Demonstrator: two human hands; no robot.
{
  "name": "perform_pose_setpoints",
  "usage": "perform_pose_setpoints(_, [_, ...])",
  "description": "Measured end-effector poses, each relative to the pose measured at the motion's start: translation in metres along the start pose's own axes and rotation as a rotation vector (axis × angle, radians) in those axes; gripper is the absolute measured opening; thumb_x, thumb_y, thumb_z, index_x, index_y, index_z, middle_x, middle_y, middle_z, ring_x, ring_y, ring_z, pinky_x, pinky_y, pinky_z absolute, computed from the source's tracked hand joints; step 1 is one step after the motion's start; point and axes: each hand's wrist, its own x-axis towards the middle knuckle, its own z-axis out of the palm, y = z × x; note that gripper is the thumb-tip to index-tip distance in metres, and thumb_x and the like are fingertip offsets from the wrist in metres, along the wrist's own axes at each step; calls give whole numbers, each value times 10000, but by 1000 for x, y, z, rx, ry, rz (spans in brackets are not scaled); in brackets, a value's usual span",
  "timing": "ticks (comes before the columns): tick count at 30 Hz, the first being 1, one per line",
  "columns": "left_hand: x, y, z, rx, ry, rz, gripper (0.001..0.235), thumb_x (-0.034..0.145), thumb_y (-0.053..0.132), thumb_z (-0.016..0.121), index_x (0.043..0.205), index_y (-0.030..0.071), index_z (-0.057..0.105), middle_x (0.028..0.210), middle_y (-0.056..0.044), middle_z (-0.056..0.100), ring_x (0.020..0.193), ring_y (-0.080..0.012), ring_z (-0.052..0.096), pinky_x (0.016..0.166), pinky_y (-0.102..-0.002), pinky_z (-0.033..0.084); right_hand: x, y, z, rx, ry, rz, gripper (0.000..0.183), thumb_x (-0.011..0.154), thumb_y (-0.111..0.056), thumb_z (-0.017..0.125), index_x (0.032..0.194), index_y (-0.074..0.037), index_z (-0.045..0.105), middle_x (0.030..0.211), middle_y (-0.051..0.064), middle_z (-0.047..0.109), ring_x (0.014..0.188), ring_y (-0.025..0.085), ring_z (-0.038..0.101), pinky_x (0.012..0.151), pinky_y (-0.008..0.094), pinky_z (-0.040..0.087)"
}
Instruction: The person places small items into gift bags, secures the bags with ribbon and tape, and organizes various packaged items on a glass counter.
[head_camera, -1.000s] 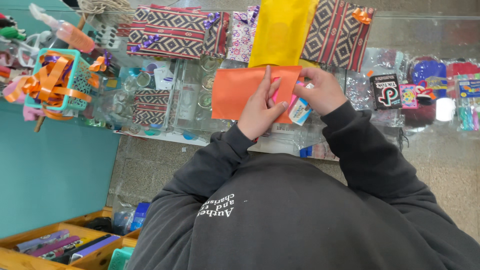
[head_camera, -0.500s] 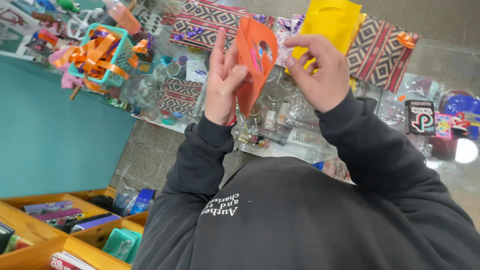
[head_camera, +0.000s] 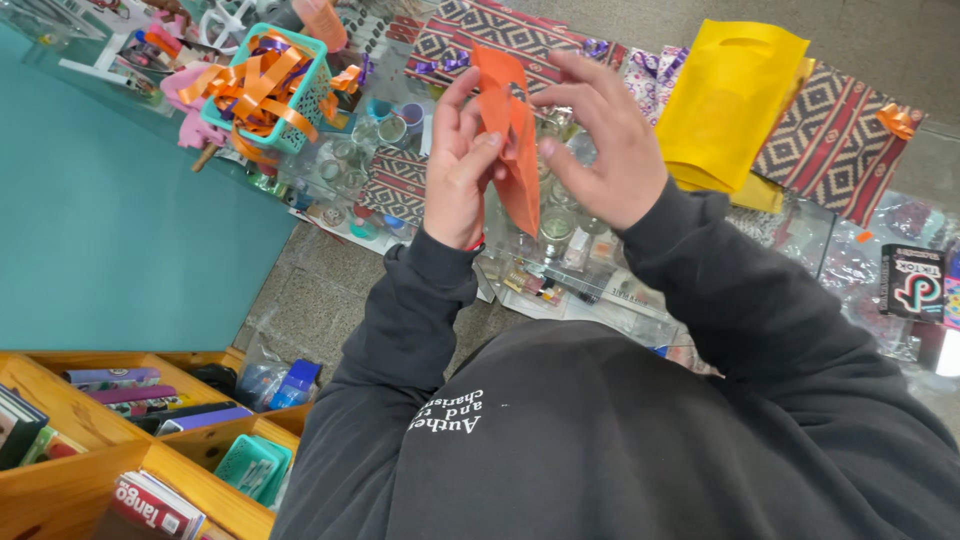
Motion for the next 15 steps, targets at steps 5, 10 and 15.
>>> perform_pose_setpoints(5, [11, -2, -11, -14, -59, 11, 632, 1029, 201, 668, 1571, 156, 345, 1319, -104, 633, 786, -111, 580, 738, -283, 473, 35, 12, 6, -215, -208, 63, 210, 1095, -194, 564, 1197, -76, 705, 1572, 278, 449, 1440, 483, 425, 1137, 603, 361])
perform_pose_setpoints(10, [18, -4, -17, -48, -96, -6, 708, 1014, 41, 659, 1609, 162, 296, 1421, -206, 613, 1109, -220, 747, 964, -286, 579, 43, 38, 9, -470, -389, 152, 381, 1078, -340, 545, 1062, -71, 814, 1414, 276, 640, 1391, 422, 510, 1163, 476, 361])
perform_pose_setpoints(15, [21, 3, -15, 268, -246, -57, 637, 1037, 59, 641, 1591, 229, 376, 1400, -129, 692, 1333, -148, 642, 1173, -266, 489, 44, 51, 6, -374, -620, 822, 646, 1088, -495, 487, 581, -107, 383, 542, 104, 353, 550, 294, 361, 574, 469, 323])
